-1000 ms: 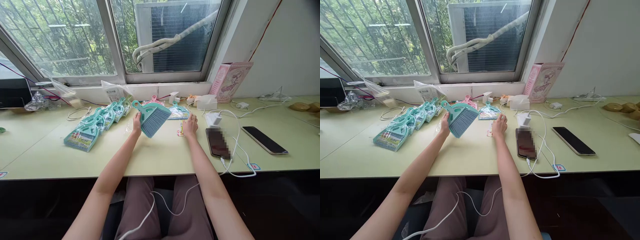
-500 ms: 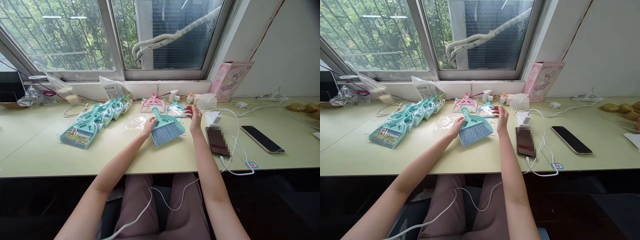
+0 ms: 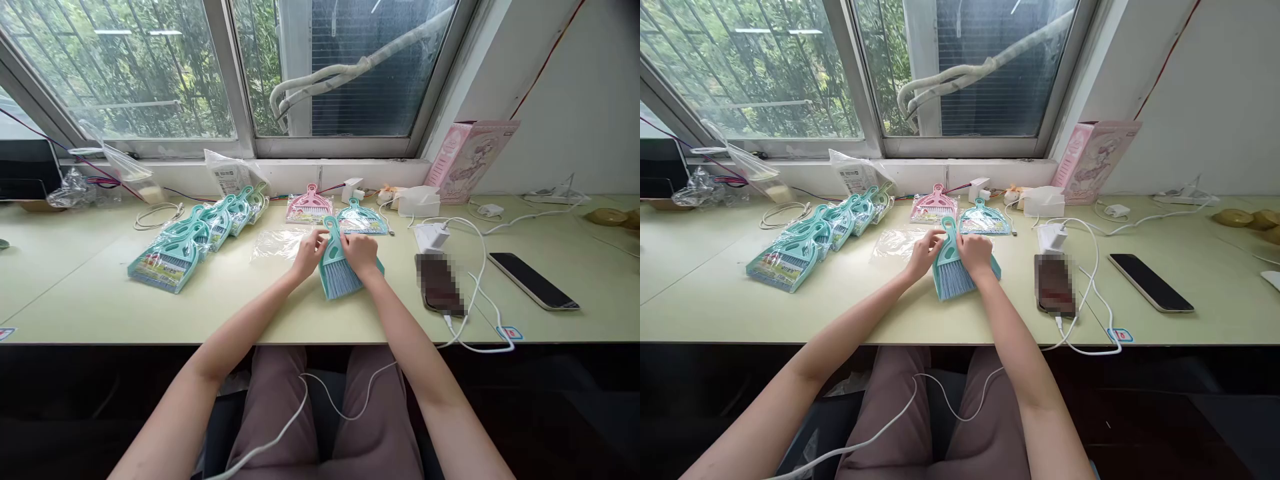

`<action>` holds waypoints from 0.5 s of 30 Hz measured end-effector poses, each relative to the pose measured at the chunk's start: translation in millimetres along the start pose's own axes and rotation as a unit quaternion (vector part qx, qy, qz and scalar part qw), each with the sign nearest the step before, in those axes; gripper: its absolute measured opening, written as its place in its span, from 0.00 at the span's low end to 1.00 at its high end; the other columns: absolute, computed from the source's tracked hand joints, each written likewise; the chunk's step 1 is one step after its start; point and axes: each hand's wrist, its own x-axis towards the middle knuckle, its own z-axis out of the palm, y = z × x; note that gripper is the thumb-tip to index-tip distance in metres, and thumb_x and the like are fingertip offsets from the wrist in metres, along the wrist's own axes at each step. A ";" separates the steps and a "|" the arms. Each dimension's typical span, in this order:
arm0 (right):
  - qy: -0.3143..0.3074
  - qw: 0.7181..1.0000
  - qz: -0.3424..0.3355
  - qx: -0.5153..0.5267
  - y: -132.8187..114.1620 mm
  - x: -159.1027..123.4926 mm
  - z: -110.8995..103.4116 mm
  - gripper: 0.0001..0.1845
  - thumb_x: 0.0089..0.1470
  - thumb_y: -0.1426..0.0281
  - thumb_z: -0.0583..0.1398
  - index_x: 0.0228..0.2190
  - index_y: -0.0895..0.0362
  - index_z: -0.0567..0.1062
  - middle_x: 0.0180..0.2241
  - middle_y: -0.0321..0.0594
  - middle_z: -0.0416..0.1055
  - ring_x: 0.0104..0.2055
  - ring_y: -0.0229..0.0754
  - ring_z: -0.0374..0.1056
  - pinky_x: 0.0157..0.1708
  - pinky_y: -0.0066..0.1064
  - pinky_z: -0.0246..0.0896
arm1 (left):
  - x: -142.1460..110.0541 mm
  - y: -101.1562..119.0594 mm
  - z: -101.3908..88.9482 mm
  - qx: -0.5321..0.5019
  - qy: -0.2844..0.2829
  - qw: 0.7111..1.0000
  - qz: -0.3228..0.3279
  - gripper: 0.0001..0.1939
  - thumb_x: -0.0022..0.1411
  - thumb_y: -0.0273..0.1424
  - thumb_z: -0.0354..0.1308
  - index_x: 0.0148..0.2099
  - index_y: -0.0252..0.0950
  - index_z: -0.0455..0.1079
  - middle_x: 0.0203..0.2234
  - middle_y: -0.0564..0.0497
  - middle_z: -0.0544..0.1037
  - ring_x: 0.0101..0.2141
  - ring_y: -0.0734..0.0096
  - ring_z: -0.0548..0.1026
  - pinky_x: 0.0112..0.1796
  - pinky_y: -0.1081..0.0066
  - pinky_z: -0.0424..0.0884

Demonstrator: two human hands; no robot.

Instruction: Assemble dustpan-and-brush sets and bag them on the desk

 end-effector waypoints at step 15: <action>0.015 0.995 0.087 0.042 8.6 2.5 -5.8 0.29 0.68 0.60 0.47 0.30 0.60 0.82 0.30 0.50 0.78 0.33 0.45 0.72 0.31 0.29 0.52 | 16.9 -44.1 -59.6 0.391 -0.178 0.888 -0.165 0.28 0.69 0.44 0.43 0.66 0.39 0.58 0.67 0.40 0.56 0.66 0.49 0.54 0.62 0.41 0.47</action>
